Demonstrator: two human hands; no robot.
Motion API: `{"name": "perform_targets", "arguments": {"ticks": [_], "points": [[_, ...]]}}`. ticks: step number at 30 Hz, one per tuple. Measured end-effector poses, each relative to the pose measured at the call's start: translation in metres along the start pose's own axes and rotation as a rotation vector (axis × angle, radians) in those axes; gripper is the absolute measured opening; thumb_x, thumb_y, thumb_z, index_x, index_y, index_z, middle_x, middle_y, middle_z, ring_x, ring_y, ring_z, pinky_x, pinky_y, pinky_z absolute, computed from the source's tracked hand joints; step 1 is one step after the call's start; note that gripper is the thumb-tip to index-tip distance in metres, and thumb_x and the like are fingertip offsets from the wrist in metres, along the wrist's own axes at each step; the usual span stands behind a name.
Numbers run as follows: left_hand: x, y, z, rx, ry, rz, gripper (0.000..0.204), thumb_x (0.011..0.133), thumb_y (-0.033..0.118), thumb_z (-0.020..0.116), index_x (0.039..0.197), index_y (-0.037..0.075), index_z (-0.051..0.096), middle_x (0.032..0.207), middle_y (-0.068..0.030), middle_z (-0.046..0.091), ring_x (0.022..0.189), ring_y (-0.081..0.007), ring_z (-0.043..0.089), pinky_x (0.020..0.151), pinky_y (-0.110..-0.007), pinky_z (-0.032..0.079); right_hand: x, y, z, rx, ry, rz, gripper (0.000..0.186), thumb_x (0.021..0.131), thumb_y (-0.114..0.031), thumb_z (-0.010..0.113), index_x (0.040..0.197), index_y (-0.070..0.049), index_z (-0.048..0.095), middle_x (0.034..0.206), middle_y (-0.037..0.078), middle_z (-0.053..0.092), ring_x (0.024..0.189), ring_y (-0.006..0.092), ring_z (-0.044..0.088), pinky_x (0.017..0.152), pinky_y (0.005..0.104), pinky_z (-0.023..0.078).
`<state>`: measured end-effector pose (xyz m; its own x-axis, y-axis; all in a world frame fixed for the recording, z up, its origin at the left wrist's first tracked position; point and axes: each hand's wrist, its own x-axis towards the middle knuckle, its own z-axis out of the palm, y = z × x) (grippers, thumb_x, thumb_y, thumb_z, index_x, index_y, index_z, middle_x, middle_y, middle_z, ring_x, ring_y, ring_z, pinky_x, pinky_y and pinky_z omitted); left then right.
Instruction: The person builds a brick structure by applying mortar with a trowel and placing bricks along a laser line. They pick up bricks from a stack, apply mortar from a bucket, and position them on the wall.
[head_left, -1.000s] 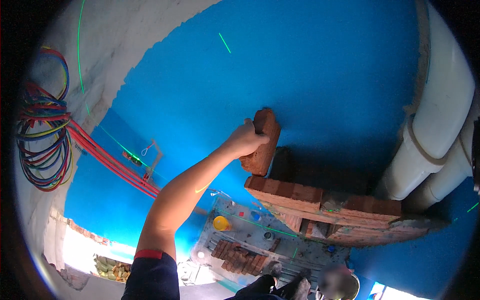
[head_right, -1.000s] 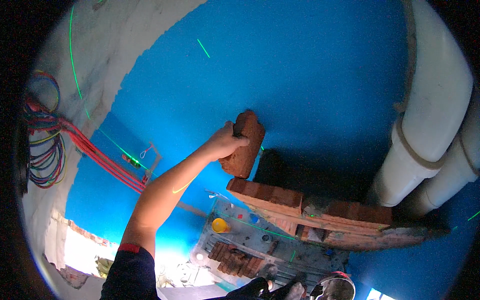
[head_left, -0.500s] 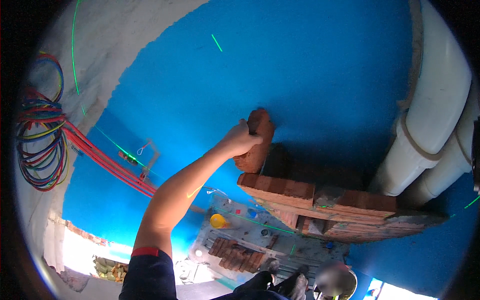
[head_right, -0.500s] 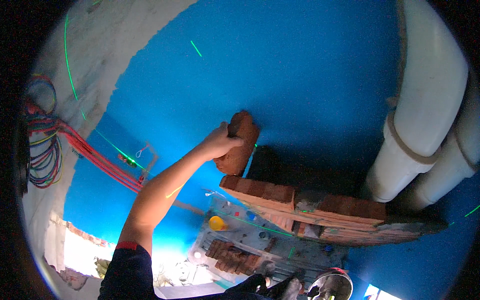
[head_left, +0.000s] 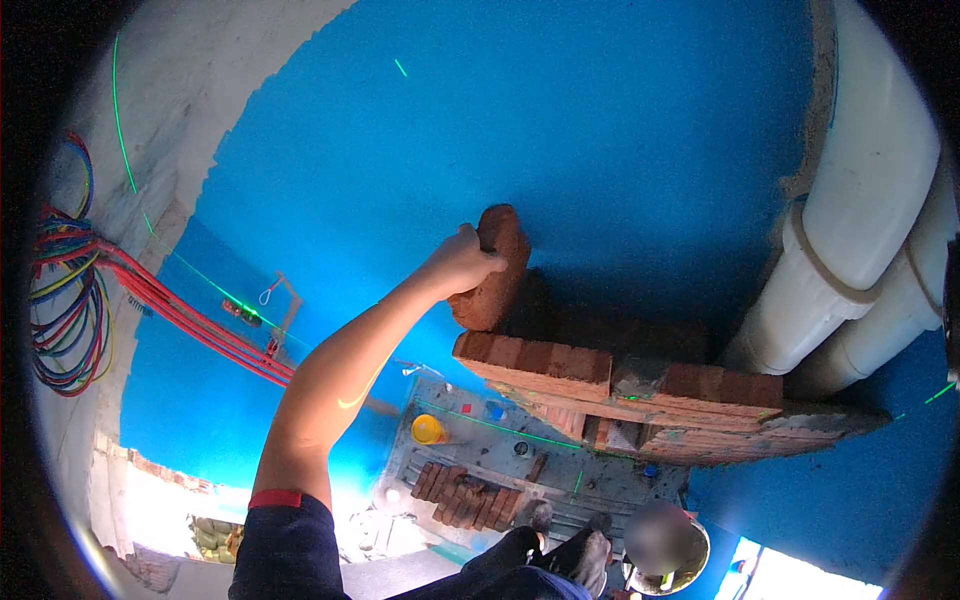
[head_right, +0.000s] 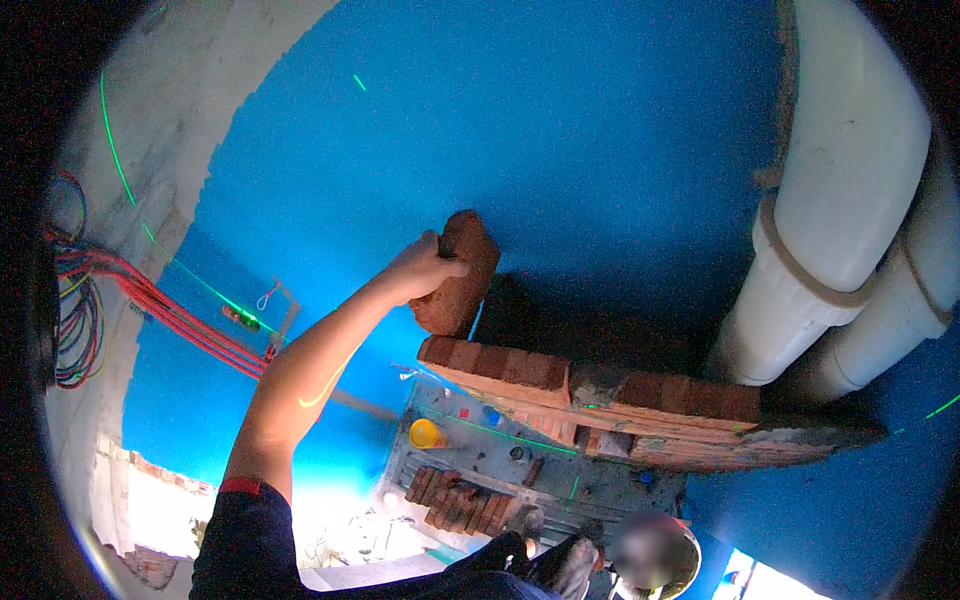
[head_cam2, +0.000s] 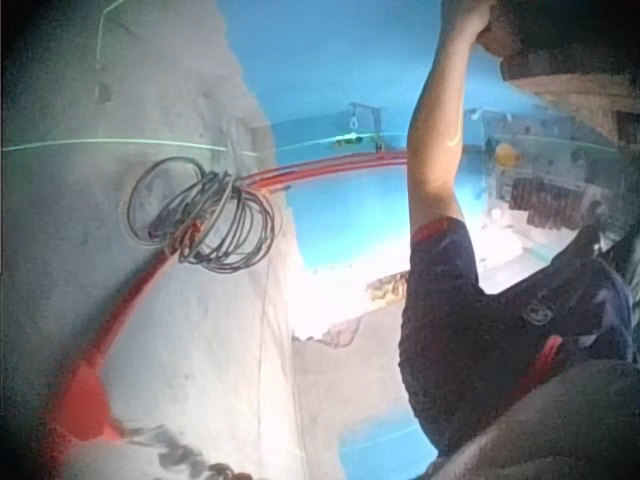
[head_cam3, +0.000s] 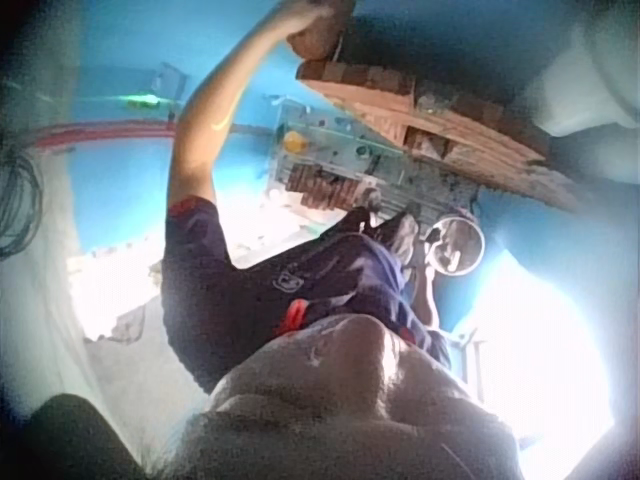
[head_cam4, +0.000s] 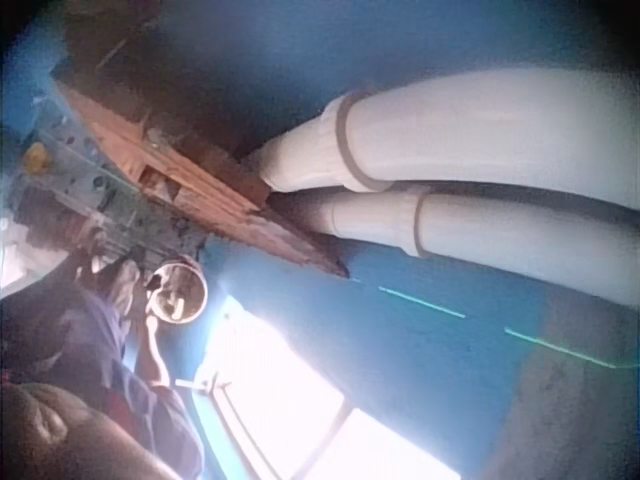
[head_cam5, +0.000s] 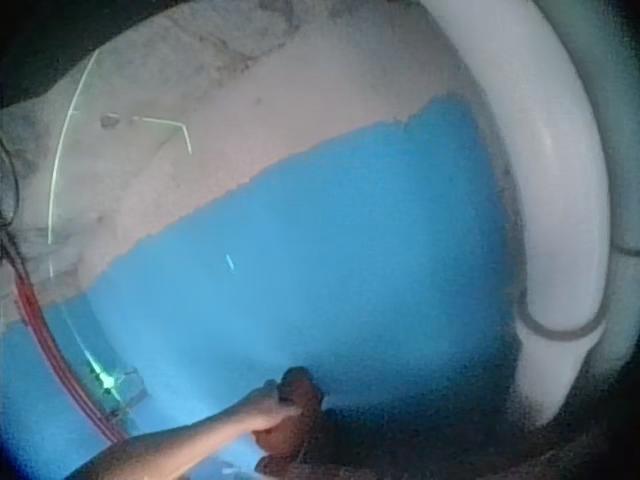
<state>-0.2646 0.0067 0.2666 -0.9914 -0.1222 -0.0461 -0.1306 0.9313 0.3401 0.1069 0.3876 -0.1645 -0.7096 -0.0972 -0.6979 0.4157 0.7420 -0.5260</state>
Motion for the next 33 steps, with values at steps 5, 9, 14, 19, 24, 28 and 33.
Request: {"name": "perform_targets", "arguments": {"ticks": [5, 9, 14, 19, 24, 28, 33], "points": [[0.001, -0.011, 0.004, 0.013, 0.036, 0.057, 0.075, 0.073, 0.035, 0.072, 0.115, -0.019, 0.042, 0.101, -0.0358, 0.059, 0.094, -0.0428, 0.062, 0.074, -0.044, 0.050, -0.002, 0.004, 0.005, -0.016, -0.016, -0.007, 0.014, 0.080, -0.024, 0.062, 0.078, -0.010, 0.066, 0.054, 0.008, 0.056, 0.043, 0.0194, 0.052, 0.045, 0.0352, 0.042], [0.000, 0.000, 0.003, 0.011, -0.006, -0.038, 0.074, 0.074, 0.040, 0.072, 0.119, -0.012, 0.046, 0.112, -0.0306, 0.057, 0.103, -0.0385, 0.058, 0.083, -0.043, 0.048, -0.006, 0.004, 0.001, -0.024, -0.018, -0.007, 0.015, 0.079, -0.024, 0.063, 0.078, -0.009, 0.065, 0.054, 0.008, 0.056, 0.043, 0.0197, 0.052, 0.045, 0.0355, 0.042], [0.004, -0.007, 0.005, 0.013, 0.012, -0.004, 0.076, 0.073, 0.040, 0.072, 0.120, -0.012, 0.045, 0.113, -0.0307, 0.056, 0.103, -0.0401, 0.058, 0.084, -0.043, 0.048, -0.004, 0.003, 0.001, -0.034, -0.022, -0.012, 0.015, 0.078, -0.023, 0.065, 0.077, -0.008, 0.064, 0.054, 0.009, 0.056, 0.043, 0.0200, 0.052, 0.045, 0.0358, 0.042], [0.002, -0.006, 0.003, 0.010, 0.009, -0.030, 0.075, 0.073, 0.038, 0.073, 0.121, -0.012, 0.045, 0.112, -0.0301, 0.057, 0.104, -0.0389, 0.058, 0.083, -0.043, 0.048, -0.005, 0.004, 0.000, -0.042, -0.016, -0.028, 0.016, 0.078, -0.023, 0.066, 0.077, -0.007, 0.064, 0.054, 0.009, 0.055, 0.043, 0.0203, 0.051, 0.045, 0.0361, 0.041], [-0.001, -0.003, -0.016, -0.134, 0.021, -0.004, 0.073, 0.073, 0.034, 0.074, 0.123, -0.012, 0.044, 0.112, -0.0271, 0.059, 0.102, -0.0344, 0.059, 0.084, -0.042, 0.048, -0.010, 0.005, 0.000, -0.033, 0.012, -0.048, 0.017, 0.077, -0.022, 0.068, 0.077, -0.006, 0.063, 0.054, 0.009, 0.055, 0.043, 0.0206, 0.051, 0.045, 0.0364, 0.041], [-0.006, -0.012, -0.038, -0.304, 0.097, 0.113, 0.066, 0.075, 0.027, 0.073, 0.122, -0.010, 0.046, 0.111, -0.0221, 0.060, 0.098, -0.0290, 0.059, 0.085, -0.041, 0.048, -0.023, 0.001, 0.015, -0.003, 0.041, -0.092, 0.018, 0.076, -0.022, 0.069, 0.077, -0.006, 0.062, 0.054, 0.010, 0.055, 0.043, 0.0209, 0.051, 0.045, 0.0366, 0.041], [-0.062, -0.018, -0.087, -0.767, 0.094, 0.072, 0.055, 0.076, 0.024, 0.072, 0.117, -0.006, 0.051, 0.108, -0.0174, 0.061, 0.098, -0.0257, 0.061, 0.080, -0.039, 0.051, -0.070, 0.000, 0.026, 0.076, 0.224, -0.281, 0.019, 0.076, -0.022, 0.070, 0.077, -0.005, 0.062, 0.054, 0.010, 0.054, 0.043, 0.0212, 0.050, 0.044, 0.0369, 0.040]]}}
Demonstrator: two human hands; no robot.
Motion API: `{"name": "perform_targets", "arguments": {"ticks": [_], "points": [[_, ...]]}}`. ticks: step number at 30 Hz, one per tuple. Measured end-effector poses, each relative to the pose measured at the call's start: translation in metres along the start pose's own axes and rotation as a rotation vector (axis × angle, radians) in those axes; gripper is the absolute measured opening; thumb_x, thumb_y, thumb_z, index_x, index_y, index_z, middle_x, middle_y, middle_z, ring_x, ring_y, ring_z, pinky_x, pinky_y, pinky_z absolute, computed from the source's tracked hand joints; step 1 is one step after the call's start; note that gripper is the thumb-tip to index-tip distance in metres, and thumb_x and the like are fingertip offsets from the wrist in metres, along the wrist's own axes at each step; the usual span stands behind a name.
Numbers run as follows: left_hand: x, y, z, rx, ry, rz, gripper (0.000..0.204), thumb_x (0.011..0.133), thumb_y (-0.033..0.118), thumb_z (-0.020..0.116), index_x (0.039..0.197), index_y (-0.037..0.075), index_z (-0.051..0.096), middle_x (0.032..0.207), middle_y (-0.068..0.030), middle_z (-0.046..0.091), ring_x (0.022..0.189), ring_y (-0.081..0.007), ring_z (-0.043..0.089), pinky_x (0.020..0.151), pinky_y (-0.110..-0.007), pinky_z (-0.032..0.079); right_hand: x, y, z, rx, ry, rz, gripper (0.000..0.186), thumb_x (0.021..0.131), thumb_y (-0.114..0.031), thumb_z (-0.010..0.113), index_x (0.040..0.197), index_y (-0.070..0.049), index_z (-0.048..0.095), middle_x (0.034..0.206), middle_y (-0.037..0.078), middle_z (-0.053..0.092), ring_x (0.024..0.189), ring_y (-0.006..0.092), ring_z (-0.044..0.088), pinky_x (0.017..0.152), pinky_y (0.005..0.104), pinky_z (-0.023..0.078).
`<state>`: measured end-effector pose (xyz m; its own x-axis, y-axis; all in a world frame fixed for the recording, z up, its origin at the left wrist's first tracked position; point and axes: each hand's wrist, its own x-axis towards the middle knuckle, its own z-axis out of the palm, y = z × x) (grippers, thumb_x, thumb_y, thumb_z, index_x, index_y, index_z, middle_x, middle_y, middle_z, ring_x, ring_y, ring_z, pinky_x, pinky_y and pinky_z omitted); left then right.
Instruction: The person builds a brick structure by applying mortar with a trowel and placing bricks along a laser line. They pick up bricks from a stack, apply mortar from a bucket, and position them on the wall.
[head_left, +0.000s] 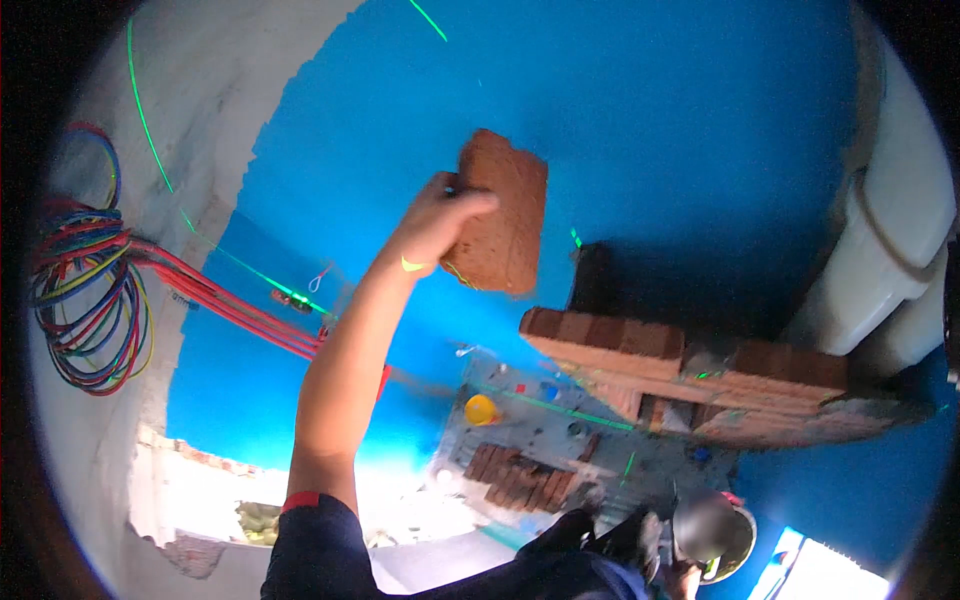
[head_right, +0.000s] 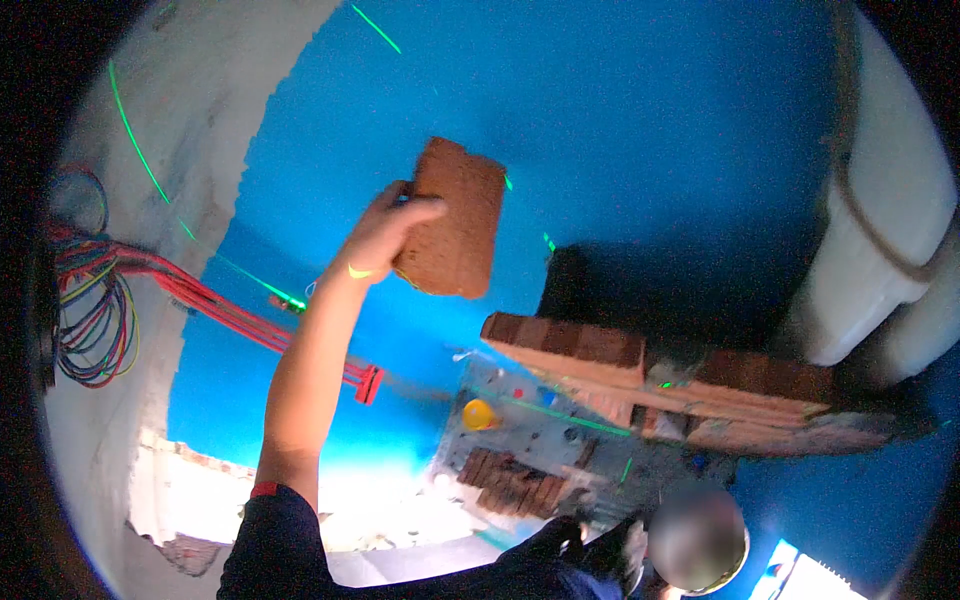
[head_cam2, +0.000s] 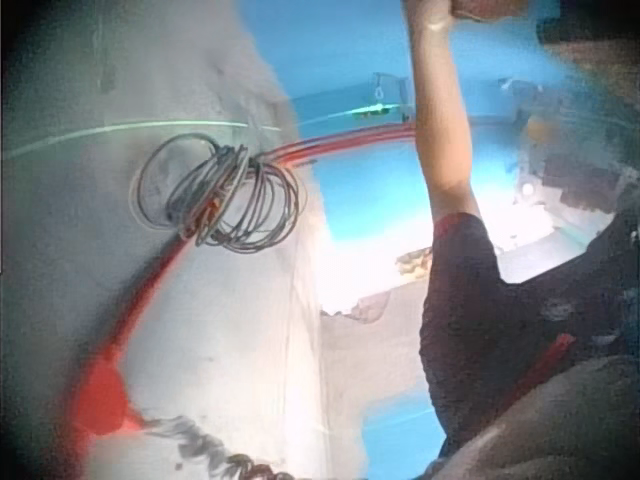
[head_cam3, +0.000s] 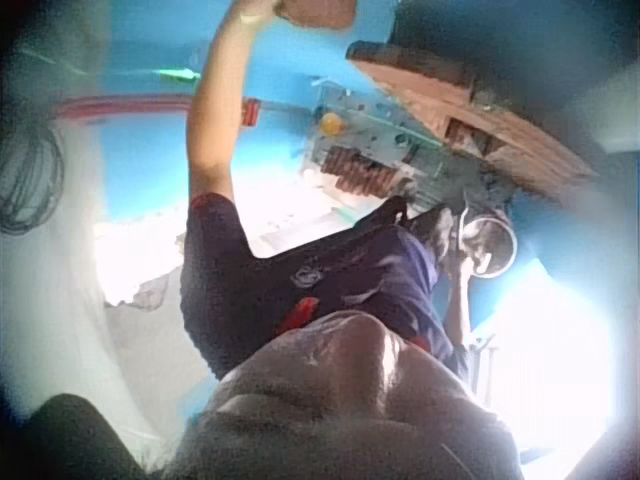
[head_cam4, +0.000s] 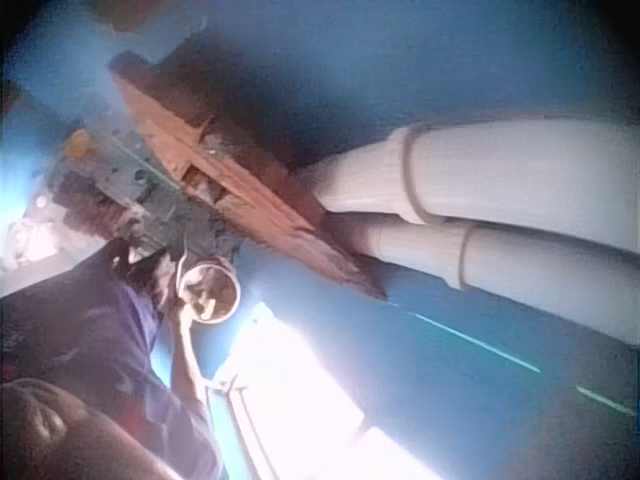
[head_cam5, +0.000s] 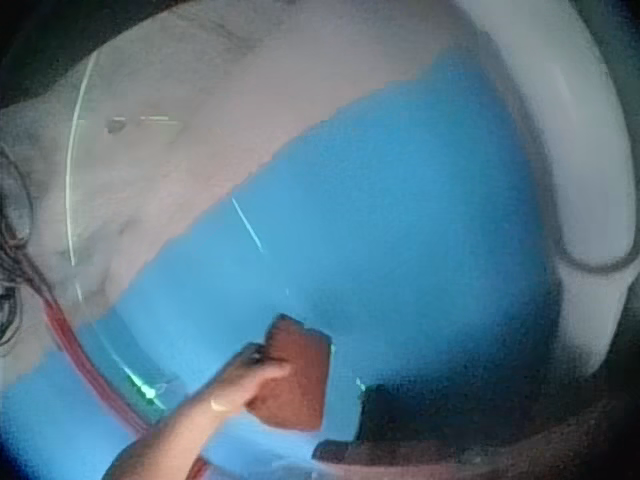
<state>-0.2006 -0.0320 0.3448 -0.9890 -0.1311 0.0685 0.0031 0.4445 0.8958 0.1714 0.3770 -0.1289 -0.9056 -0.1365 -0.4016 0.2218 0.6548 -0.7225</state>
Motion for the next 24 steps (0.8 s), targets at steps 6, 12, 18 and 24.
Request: {"name": "perform_targets", "arguments": {"ticks": [6, 12, 18, 24], "points": [[-0.109, -0.027, -0.034, -0.552, 0.189, -0.282, 0.043, 0.082, 0.019, 0.067, 0.119, -0.001, 0.054, 0.114, -0.0145, 0.062, 0.106, -0.0272, 0.061, 0.088, -0.041, 0.051, -0.002, -0.087, -0.044, -0.039, 0.080, -0.398, 0.033, 0.072, -0.018, 0.075, 0.057, -0.005, 0.049, 0.053, 0.013, 0.048, 0.048, 0.0303, 0.049, 0.046, 0.0403, 0.037], [-0.264, -0.185, -0.035, -0.669, 0.137, -0.516, 0.041, 0.092, 0.025, 0.053, 0.125, 0.001, 0.052, 0.121, -0.0144, 0.060, 0.110, -0.0291, 0.059, 0.095, -0.045, 0.047, 0.056, -0.262, -0.055, 0.258, -0.083, -0.696, 0.057, 0.070, -0.024, 0.081, 0.117, -0.002, 0.056, 0.111, 0.017, 0.058, 0.097, 0.0352, 0.059, 0.082, 0.0394, 0.051], [-0.354, -0.300, -0.014, -1.268, -0.016, -1.255, 0.045, 0.094, 0.030, 0.049, 0.130, 0.004, 0.047, 0.118, -0.0127, 0.061, 0.106, -0.0269, 0.061, 0.087, -0.043, 0.051, 0.083, -0.336, 0.017, 0.320, -0.634, -0.467, 0.094, 0.063, -0.034, 0.085, 0.138, -0.005, 0.037, 0.100, 0.014, 0.057, 0.075, 0.0260, 0.061, 0.067, 0.0346, 0.050], [-0.366, -0.314, -0.021, -1.447, -0.152, -1.182, 0.054, 0.097, 0.036, 0.042, 0.138, 0.002, 0.037, 0.133, -0.0148, 0.051, 0.117, -0.0272, 0.053, 0.098, -0.039, 0.044, 0.087, -0.339, 0.088, 0.366, -0.570, -0.599, 0.069, 0.065, -0.027, 0.085, 0.121, -0.006, 0.052, 0.105, 0.020, 0.063, 0.095, 0.0240, 0.065, 0.080, 0.0357, 0.051]]}}
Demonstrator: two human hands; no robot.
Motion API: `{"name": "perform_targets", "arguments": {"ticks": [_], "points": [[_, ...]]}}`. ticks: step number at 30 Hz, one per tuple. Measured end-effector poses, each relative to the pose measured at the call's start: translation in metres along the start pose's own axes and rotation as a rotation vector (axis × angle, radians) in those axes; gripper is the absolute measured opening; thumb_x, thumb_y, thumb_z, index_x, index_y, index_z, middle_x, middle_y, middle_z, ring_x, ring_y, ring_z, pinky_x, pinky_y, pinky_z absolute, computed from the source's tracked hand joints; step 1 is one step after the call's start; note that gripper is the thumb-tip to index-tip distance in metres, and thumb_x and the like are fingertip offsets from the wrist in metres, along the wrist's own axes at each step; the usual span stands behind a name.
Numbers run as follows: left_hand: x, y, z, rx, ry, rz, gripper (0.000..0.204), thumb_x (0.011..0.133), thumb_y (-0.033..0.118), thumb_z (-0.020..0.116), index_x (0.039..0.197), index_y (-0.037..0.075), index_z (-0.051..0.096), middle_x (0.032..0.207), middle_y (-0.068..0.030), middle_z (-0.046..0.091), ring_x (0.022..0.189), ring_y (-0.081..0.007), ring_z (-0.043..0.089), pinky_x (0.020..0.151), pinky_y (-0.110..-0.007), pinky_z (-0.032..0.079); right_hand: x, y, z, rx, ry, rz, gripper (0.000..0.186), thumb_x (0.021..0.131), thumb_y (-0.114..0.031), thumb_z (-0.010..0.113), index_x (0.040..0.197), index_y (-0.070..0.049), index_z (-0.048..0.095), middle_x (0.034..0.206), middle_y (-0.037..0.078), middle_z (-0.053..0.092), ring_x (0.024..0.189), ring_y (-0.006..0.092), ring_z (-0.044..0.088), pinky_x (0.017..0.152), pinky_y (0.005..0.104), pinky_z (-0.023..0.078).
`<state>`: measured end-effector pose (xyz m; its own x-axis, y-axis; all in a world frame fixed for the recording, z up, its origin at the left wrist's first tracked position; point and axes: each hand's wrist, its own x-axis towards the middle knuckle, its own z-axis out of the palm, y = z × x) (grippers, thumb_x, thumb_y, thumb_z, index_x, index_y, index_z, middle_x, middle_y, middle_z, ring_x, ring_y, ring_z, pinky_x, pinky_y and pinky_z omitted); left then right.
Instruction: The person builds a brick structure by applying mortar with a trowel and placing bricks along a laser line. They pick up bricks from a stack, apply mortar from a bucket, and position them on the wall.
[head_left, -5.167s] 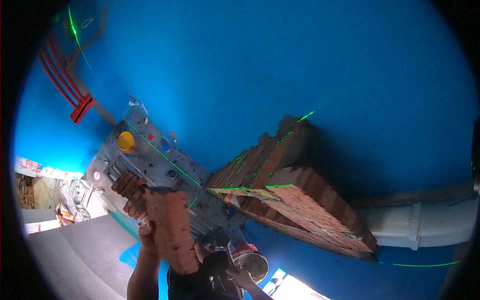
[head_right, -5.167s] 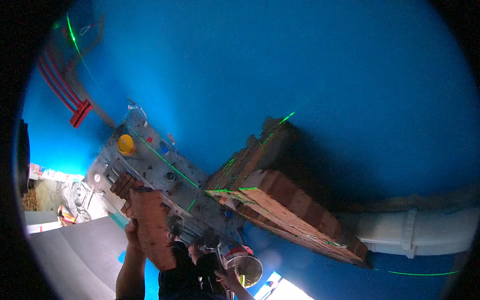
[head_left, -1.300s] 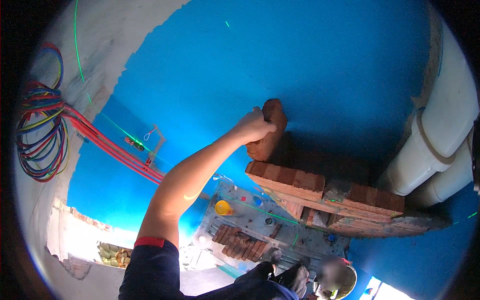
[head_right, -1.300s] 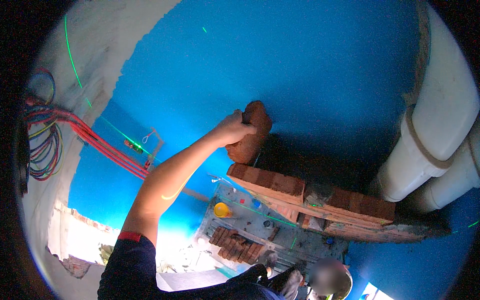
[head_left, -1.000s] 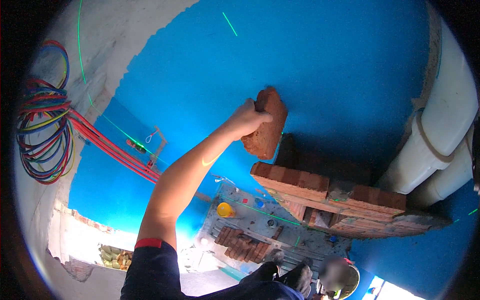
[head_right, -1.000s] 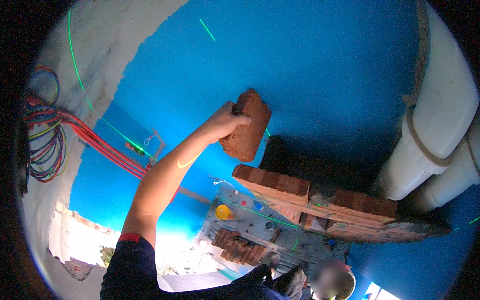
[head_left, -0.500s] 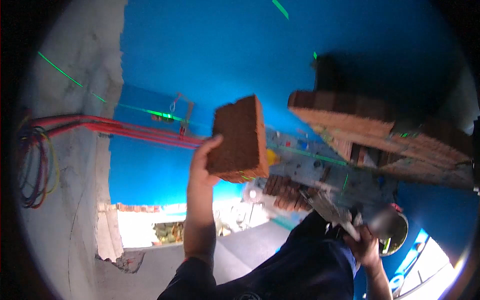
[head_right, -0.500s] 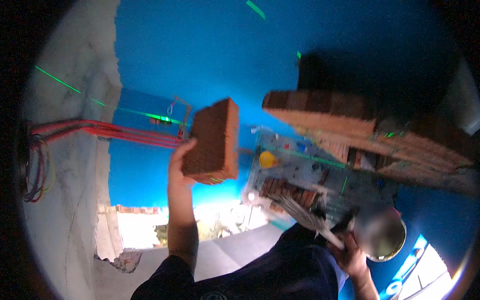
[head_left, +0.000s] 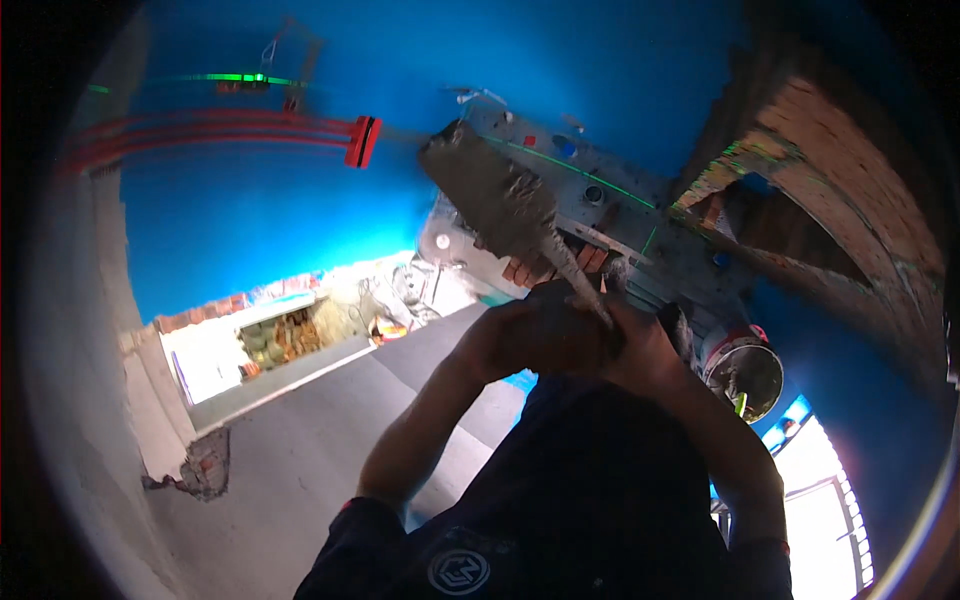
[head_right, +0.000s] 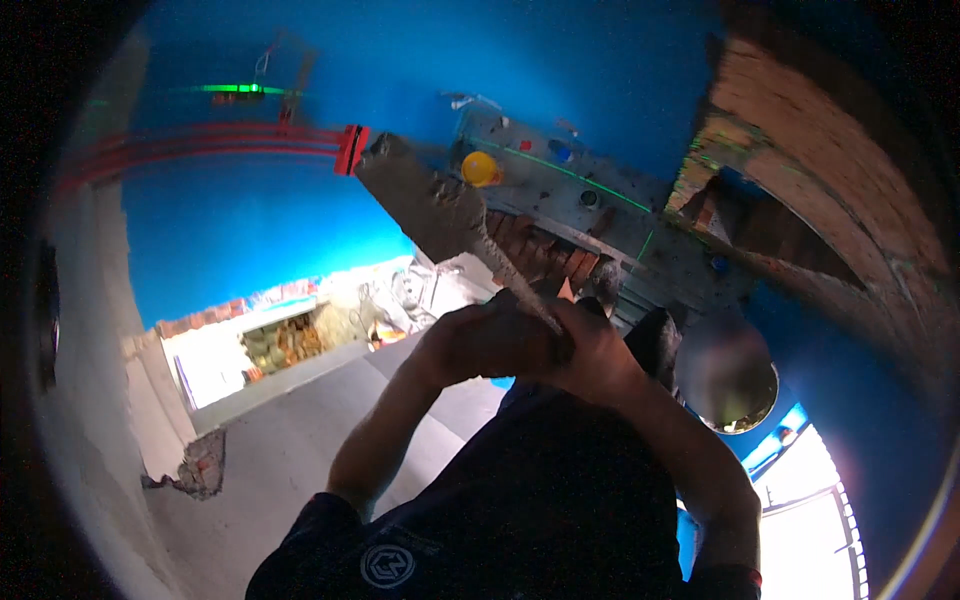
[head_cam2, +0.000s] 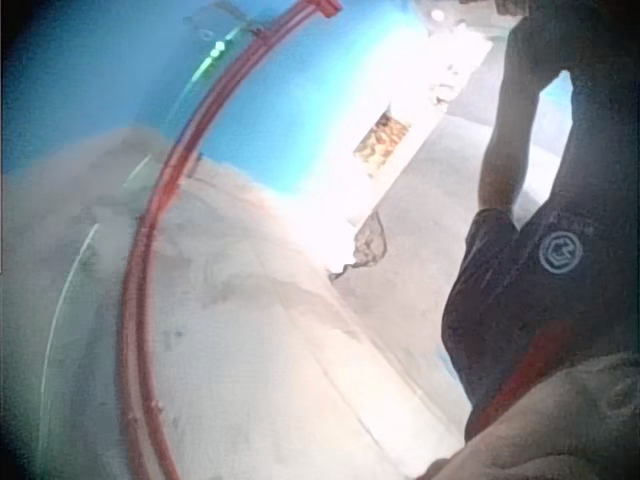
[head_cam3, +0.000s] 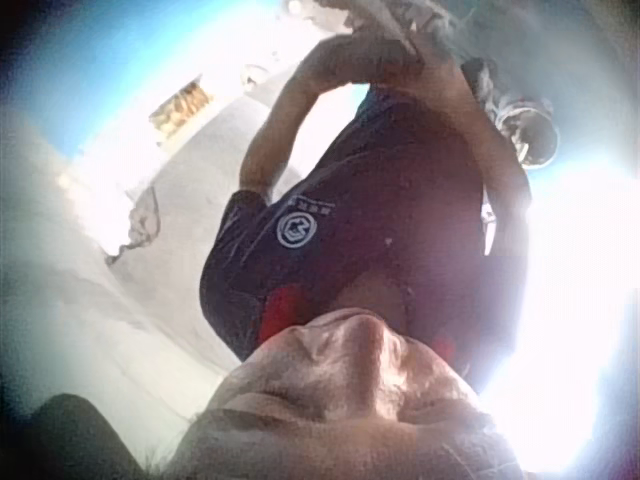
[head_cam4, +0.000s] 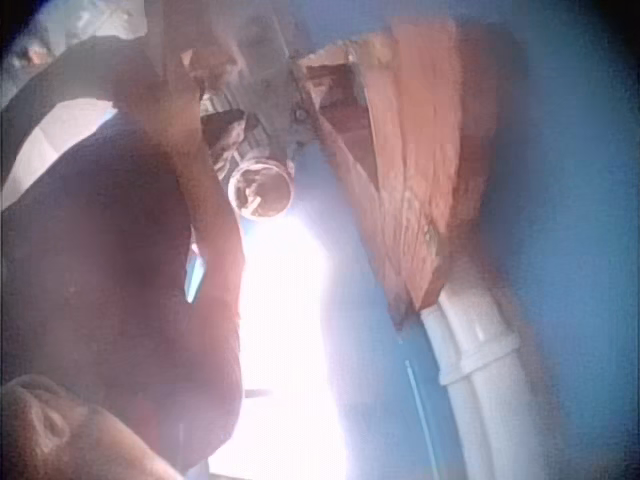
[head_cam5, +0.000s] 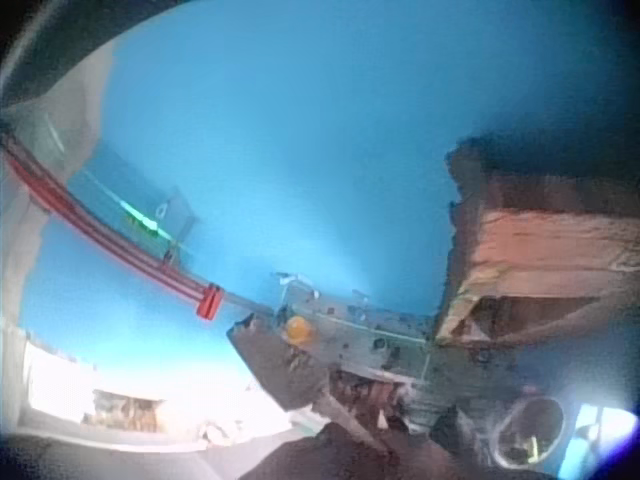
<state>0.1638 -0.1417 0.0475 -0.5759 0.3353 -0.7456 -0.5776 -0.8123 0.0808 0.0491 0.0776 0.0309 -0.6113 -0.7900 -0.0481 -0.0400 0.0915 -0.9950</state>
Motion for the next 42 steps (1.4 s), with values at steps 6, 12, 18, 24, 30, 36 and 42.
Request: {"name": "perform_targets", "arguments": {"ticks": [6, 12, 18, 24, 30, 36, 42], "points": [[-0.035, 0.041, -0.016, 0.374, 0.017, 0.107, 0.058, 0.100, 0.044, 0.033, 0.145, 0.008, 0.027, 0.144, -0.0117, 0.039, 0.130, -0.0270, 0.038, 0.106, -0.048, 0.029, 0.054, -0.017, 0.020, 0.521, 0.030, 0.245, 0.057, 0.070, -0.017, 0.083, 0.116, -0.002, 0.053, 0.105, 0.010, 0.063, 0.096, 0.0166, 0.061, 0.081, 0.0331, 0.050], [-0.001, 0.029, -0.032, 1.062, 0.354, 0.849, 0.083, 0.082, 0.035, 0.070, 0.144, 0.001, 0.027, 0.140, -0.0156, 0.042, 0.131, -0.0237, 0.037, 0.107, -0.035, 0.030, 0.081, -0.015, 0.031, 0.712, 0.099, 0.484, 0.049, 0.077, -0.015, 0.077, 0.116, -0.001, 0.051, 0.096, 0.004, 0.060, 0.089, 0.0117, 0.057, 0.077, 0.0281, 0.048], [0.044, 0.069, -0.098, 0.288, 0.160, 0.406, 0.055, 0.094, 0.042, 0.054, 0.131, 0.003, 0.046, 0.127, -0.0099, 0.053, 0.114, -0.0190, 0.051, 0.097, -0.033, 0.042, 0.057, -0.001, 0.008, 0.339, 0.159, 0.677, 0.034, 0.088, -0.026, 0.066, 0.106, 0.001, 0.056, 0.079, 0.004, 0.061, 0.071, 0.0126, 0.058, 0.067, 0.0280, 0.047], [0.066, 0.073, -0.168, 0.120, 0.126, 0.109, 0.052, 0.089, 0.046, 0.056, 0.121, 0.006, 0.055, 0.102, -0.0112, 0.062, 0.091, -0.0215, 0.059, 0.080, -0.034, 0.049, 0.007, -0.058, -0.020, -0.367, 0.314, 0.286, 0.031, 0.093, -0.031, 0.055, 0.094, 0.000, 0.058, 0.067, 0.009, 0.058, 0.060, 0.0208, 0.057, 0.058, 0.0333, 0.044], [0.089, 0.087, -0.129, 0.362, 0.019, -0.018, 0.056, 0.088, 0.049, 0.059, 0.122, 0.005, 0.055, 0.102, -0.0109, 0.063, 0.092, -0.0210, 0.060, 0.079, -0.032, 0.049, -0.039, -0.009, -0.022, -0.657, 0.295, 0.179, 0.032, 0.092, -0.029, 0.052, 0.076, -0.002, 0.057, 0.064, 0.021, 0.054, 0.059, 0.0391, 0.054, 0.054, 0.0436, 0.041], [0.103, 0.099, -0.105, 0.342, -0.118, -0.146, 0.056, 0.090, 0.047, 0.059, 0.129, 0.006, 0.052, 0.112, -0.0108, 0.061, 0.097, -0.0205, 0.060, 0.082, -0.033, 0.048, -0.021, -0.063, -0.006, -0.416, 0.358, 0.161, 0.038, 0.089, -0.036, 0.056, 0.074, -0.002, 0.055, 0.059, 0.021, 0.051, 0.056, 0.0396, 0.054, 0.052, 0.0408, 0.042], [0.143, 0.093, -0.108, 0.347, -0.299, -0.101, 0.056, 0.094, 0.042, 0.054, 0.136, 0.005, 0.046, 0.127, -0.0105, 0.054, 0.113, -0.0204, 0.053, 0.094, -0.034, 0.043, -0.051, 0.012, -0.005, -0.888, 0.301, 0.242, 0.024, 0.091, -0.026, 0.055, 0.082, -0.004, 0.061, 0.070, 0.022, 0.061, 0.064, 0.0431, 0.060, 0.058, 0.0478, 0.047]]}}
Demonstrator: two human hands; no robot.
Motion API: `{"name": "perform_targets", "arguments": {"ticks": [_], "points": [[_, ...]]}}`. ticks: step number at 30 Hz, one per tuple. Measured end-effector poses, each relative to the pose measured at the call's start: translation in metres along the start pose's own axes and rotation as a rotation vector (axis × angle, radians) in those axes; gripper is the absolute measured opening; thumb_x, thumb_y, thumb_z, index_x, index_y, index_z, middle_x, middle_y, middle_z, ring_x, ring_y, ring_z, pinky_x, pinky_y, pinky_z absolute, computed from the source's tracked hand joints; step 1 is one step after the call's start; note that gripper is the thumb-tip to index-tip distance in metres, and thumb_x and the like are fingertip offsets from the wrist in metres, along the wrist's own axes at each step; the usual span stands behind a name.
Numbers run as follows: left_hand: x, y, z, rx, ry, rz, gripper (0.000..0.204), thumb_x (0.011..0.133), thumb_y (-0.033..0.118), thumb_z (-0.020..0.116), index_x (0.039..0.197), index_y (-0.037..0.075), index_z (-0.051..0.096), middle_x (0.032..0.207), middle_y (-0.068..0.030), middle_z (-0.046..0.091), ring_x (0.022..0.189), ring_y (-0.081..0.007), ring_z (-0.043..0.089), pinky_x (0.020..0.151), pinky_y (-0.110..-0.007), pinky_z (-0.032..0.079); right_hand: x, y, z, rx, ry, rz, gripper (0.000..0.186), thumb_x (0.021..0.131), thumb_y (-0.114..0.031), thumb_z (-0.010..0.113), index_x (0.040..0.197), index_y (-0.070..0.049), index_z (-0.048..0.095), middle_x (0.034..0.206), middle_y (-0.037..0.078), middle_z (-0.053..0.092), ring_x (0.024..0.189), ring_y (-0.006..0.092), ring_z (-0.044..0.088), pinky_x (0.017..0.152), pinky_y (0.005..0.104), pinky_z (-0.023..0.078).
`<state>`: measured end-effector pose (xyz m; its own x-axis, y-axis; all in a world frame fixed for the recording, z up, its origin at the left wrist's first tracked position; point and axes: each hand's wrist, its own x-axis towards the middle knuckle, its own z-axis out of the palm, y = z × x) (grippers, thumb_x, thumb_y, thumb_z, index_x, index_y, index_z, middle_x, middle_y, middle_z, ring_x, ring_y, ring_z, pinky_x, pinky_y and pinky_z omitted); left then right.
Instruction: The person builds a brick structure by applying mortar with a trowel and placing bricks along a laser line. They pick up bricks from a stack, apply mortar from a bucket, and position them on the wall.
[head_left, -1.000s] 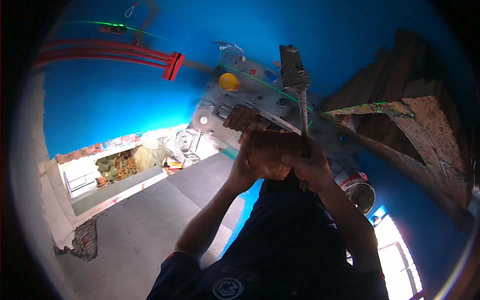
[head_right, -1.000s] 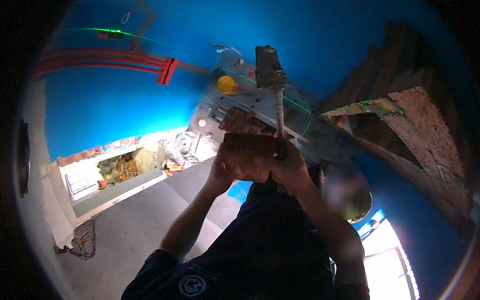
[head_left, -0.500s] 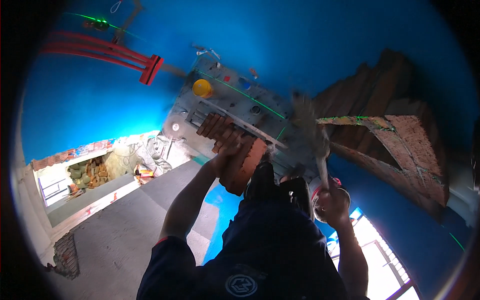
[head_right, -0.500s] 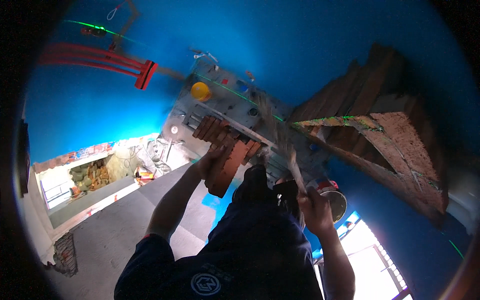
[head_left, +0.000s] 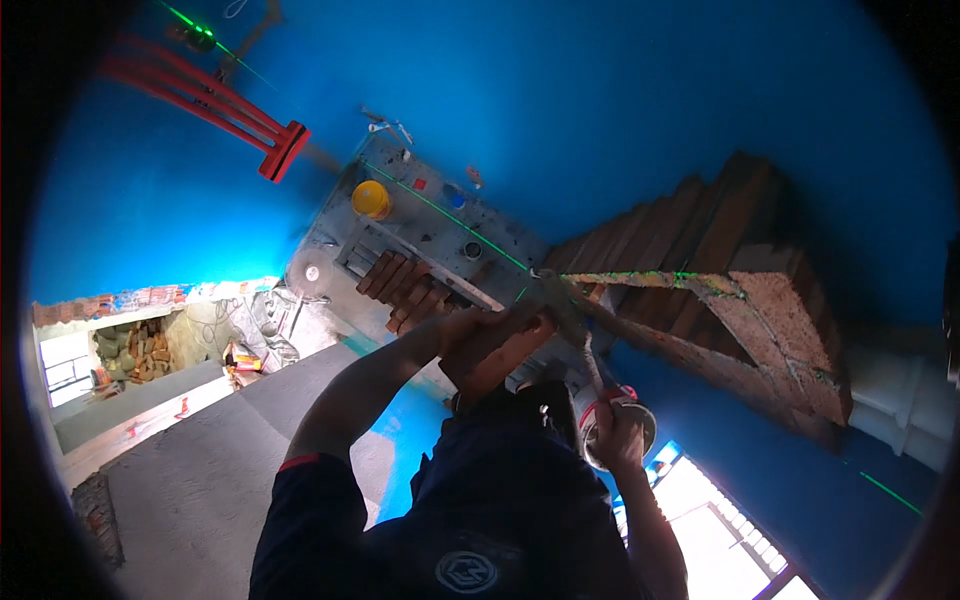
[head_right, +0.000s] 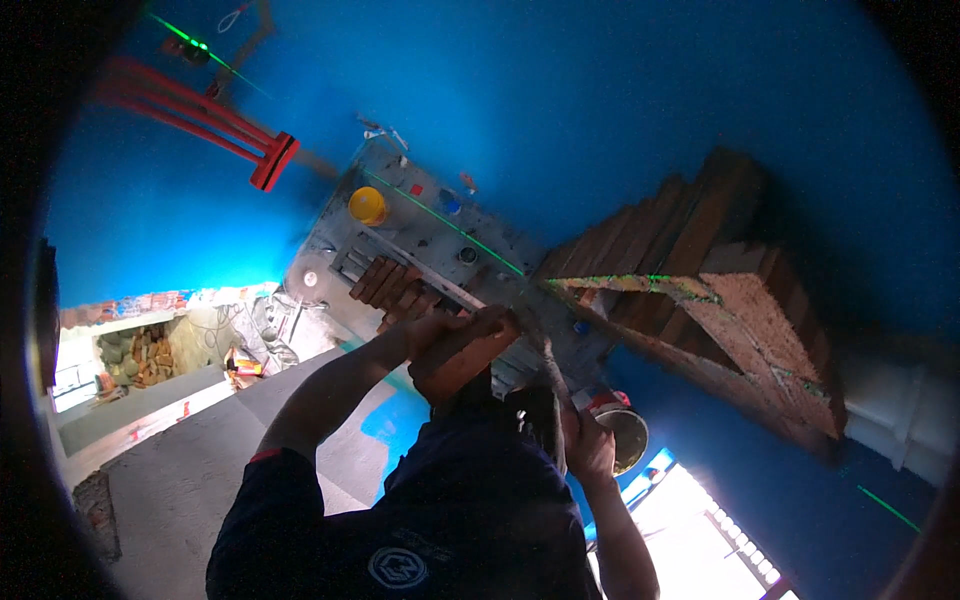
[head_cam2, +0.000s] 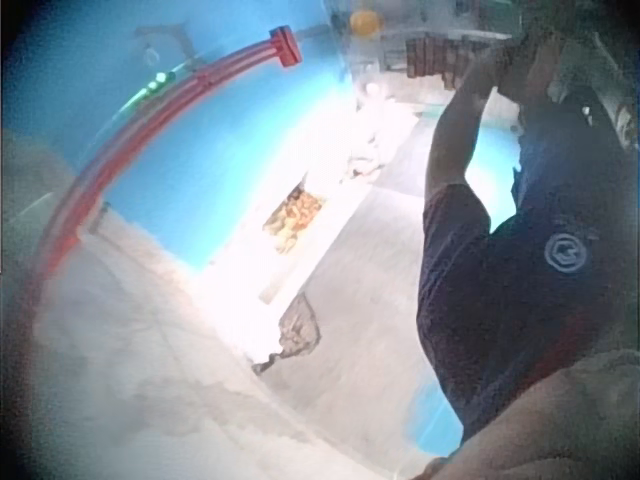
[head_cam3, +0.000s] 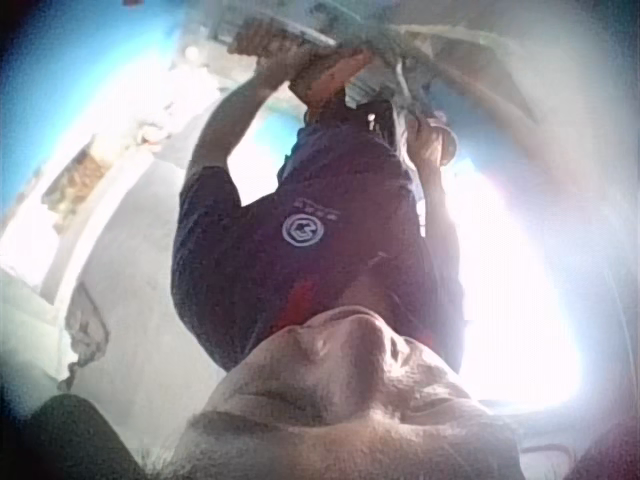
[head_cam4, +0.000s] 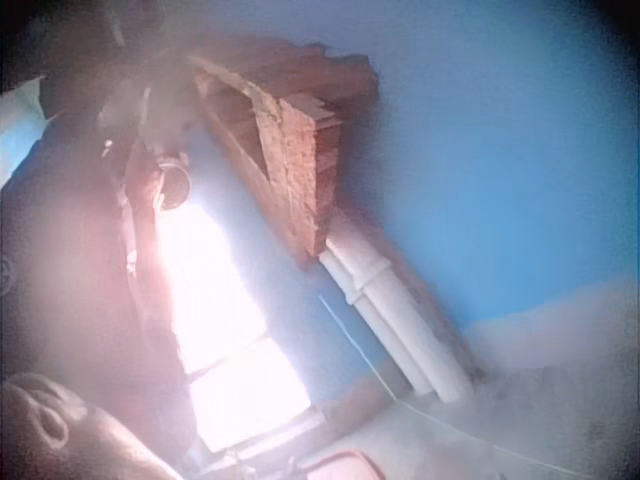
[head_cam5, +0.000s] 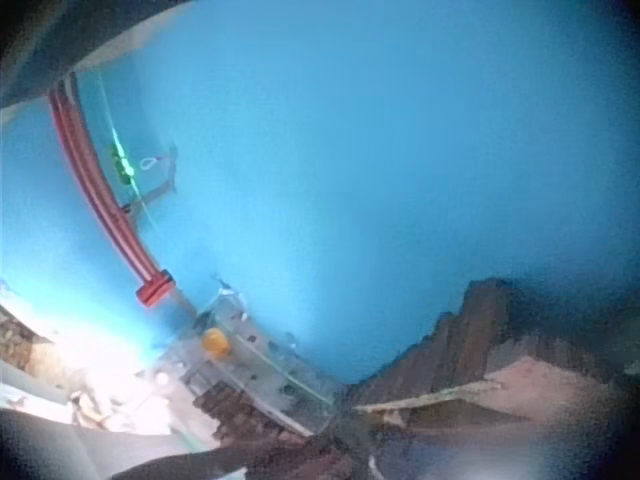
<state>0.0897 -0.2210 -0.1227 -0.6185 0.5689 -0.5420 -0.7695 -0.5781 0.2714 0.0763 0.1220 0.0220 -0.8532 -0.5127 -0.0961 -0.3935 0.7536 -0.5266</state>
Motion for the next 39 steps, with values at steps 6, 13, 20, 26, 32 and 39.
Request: {"name": "perform_targets", "arguments": {"ticks": [6, 13, 20, 26, 32, 39], "points": [[-0.005, -0.010, -0.020, 0.036, -0.004, 0.041, 0.055, 0.096, 0.040, 0.052, 0.139, 0.007, 0.043, 0.137, -0.0099, 0.048, 0.115, -0.0202, 0.051, 0.096, -0.034, 0.041, 0.005, -0.033, -0.041, 0.332, 0.028, 0.073, 0.036, 0.094, -0.032, 0.047, 0.093, 0.001, 0.060, 0.084, 0.019, 0.062, 0.078, 0.0376, 0.060, 0.069, 0.0456, 0.046], [-0.018, 0.028, 0.023, 0.092, 0.092, -0.139, 0.052, 0.095, 0.032, 0.054, 0.140, 0.009, 0.042, 0.134, -0.0057, 0.051, 0.120, -0.0163, 0.049, 0.099, -0.032, 0.037, 0.003, -0.019, -0.022, -0.049, -0.220, 0.282, 0.028, 0.088, -0.029, 0.053, 0.088, -0.002, 0.064, 0.082, 0.020, 0.063, 0.078, 0.0409, 0.059, 0.070, 0.0495, 0.045], [-0.014, -0.015, -0.033, -0.063, 0.055, -0.052, 0.050, 0.096, 0.032, 0.054, 0.138, 0.009, 0.044, 0.132, -0.0082, 0.051, 0.116, -0.0187, 0.050, 0.098, -0.034, 0.039, 0.006, -0.033, -0.031, 0.230, -0.094, 0.121, 0.026, 0.087, -0.026, 0.054, 0.087, -0.002, 0.063, 0.082, 0.021, 0.062, 0.078, 0.0412, 0.059, 0.070, 0.0462, 0.047], [-0.017, -0.002, -0.011, 0.048, 0.138, -0.133, 0.050, 0.095, 0.031, 0.054, 0.137, 0.005, 0.045, 0.132, -0.0101, 0.050, 0.115, -0.0230, 0.050, 0.097, -0.036, 0.040, -0.007, -0.015, -0.012, 0.015, -0.254, 0.348, 0.029, 0.089, -0.029, 0.053, 0.096, -0.003, 0.065, 0.088, 0.022, 0.063, 0.081, 0.0399, 0.060, 0.072, 0.0483, 0.048], [-0.023, -0.003, -0.018, 0.007, 0.221, -0.185, 0.051, 0.092, 0.033, 0.058, 0.133, 0.004, 0.049, 0.125, -0.0111, 0.055, 0.109, -0.0228, 0.053, 0.095, -0.037, 0.041, 0.001, -0.040, -0.026, 0.269, -0.061, 0.134, 0.029, 0.088, -0.030, 0.054, 0.089, -0.002, 0.063, 0.084, 0.022, 0.062, 0.078, 0.0408, 0.059, 0.070, 0.0494, 0.046], [-0.047, 0.037, 0.033, 0.338, 0.154, -0.160, 0.053, 0.090, 0.038, 0.062, 0.132, 0.007, 0.051, 0.118, -0.0095, 0.060, 0.104, -0.0240, 0.057, 0.091, -0.036, 0.044, -0.030, 0.007, 0.007, -0.028, -0.073, 0.238, 0.034, 0.093, -0.035, 0.051, 0.088, -0.004, 0.064, 0.084, 0.024, 0.064, 0.077, 0.0451, 0.061, 0.067, 0.0506, 0.049]]}}
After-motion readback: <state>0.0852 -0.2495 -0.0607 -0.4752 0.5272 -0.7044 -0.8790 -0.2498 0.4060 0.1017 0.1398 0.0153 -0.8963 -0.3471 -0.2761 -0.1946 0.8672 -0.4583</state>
